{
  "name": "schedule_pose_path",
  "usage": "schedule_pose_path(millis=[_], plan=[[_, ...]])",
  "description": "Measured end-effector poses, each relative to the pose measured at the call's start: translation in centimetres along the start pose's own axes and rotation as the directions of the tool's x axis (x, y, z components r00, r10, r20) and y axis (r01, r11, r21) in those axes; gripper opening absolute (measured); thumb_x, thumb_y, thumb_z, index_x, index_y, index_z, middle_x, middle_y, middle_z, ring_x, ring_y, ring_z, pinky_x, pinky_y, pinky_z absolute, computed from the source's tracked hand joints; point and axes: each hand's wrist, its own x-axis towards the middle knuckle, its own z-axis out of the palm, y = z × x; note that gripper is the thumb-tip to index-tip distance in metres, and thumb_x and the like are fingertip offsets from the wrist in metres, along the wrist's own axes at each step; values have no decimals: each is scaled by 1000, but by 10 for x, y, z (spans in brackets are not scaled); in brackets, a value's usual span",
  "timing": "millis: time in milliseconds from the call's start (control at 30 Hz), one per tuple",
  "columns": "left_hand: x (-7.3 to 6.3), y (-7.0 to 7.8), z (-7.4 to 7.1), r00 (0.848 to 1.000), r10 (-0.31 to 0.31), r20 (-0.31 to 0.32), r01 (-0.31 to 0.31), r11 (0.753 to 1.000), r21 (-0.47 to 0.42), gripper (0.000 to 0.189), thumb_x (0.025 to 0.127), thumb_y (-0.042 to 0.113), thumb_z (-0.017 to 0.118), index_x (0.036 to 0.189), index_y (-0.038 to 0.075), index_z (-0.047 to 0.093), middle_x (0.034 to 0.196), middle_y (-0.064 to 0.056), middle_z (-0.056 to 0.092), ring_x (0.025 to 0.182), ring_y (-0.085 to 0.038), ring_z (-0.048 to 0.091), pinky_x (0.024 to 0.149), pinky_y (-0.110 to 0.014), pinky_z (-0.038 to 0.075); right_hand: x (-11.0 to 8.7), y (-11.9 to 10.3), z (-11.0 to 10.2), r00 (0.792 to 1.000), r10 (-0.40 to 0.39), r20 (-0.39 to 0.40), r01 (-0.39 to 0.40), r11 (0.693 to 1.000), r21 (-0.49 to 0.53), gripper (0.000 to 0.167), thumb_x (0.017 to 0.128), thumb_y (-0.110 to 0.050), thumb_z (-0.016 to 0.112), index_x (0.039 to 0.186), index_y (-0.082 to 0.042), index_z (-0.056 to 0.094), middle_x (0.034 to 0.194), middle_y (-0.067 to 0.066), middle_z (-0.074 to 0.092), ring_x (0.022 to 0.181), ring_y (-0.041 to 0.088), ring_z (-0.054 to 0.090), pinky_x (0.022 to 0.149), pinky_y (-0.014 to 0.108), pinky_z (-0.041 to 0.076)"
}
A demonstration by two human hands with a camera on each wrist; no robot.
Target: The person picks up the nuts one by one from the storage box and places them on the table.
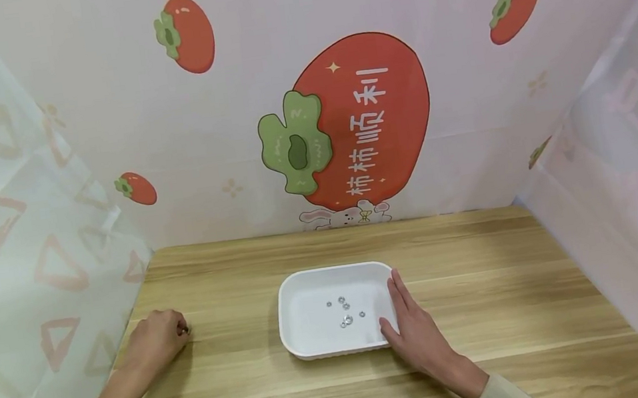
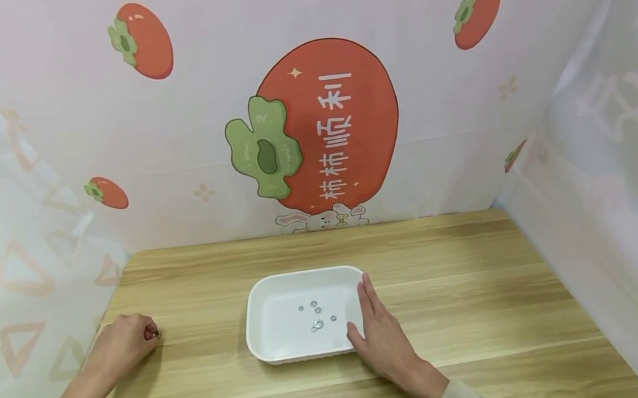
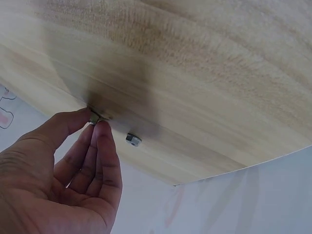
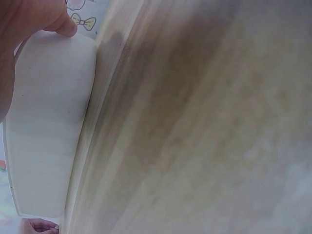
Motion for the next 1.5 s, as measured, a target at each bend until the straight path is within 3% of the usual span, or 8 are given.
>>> schedule_pose_path(millis=[300,667,833,933,1133,1233,1300,1500], plan=[[-1,-1,-2,1000,-10,22,10,1000,12,10,83,5,84,85,1,74,81,-9,72,70,-27,68,62,-49,57,-1,0,1,1000,13,12,-13,1000,-1,81,102,-26,66,163,9,25,176,17,14,137,42,57,107,54,51],[-2,-1,-1,1000,-8,0,8,1000,18,12,83,6,85,79,5,73,76,-6,70,67,-23,63,59,-46,53,-1,1,2,1000,2,6,-2,1000,3,81,102,-26,66,163,9,26,176,18,14,137,42,56,107,55,51],[-4,3,-1,999,0,-49,2,999,35,40,85,2,76,61,14,46,60,2,43,58,-17,38,52,-34,31,-1,2,2,1000,1,5,-1,1000,-1,81,102,-26,66,163,8,25,176,17,14,137,43,56,107,54,51],[-5,5,-4,995,7,-95,-2,999,50,45,84,1,73,61,16,37,60,1,38,58,-18,33,53,-33,26,0,2,2,1000,4,7,-4,1000,1,81,102,-26,66,163,8,25,176,16,14,137,43,56,107,55,51],[-1,9,-12,998,14,-67,-10,998,59,33,82,3,82,66,9,54,66,-5,57,59,-21,46,52,-37,36,0,1,1,1000,5,8,-5,1000,3,81,102,-25,67,163,8,26,176,17,15,136,44,56,107,55,51],[2,14,-14,997,30,-65,-25,997,75,14,82,5,85,81,2,71,81,-16,72,66,-31,64,55,-47,50,0,1,1,1000,3,6,-3,1000,0,81,102,-25,67,162,9,26,176,18,16,136,44,56,107,55,51],[3,19,-16,996,42,-74,-36,997,75,16,82,5,86,93,-1,77,91,-21,75,74,-37,70,59,-52,55,1,1,1,1000,1,4,-1,1000,-1,81,101,-25,67,162,9,26,176,18,16,137,44,56,107,55,51],[7,38,-20,992,75,-104,-72,997,30,18,82,7,87,97,0,79,88,-15,75,76,-32,71,63,-48,58,1,1,0,1000,-5,4,5,1000,-1,80,102,-25,67,162,10,26,176,19,16,136,44,56,106,55,51]])
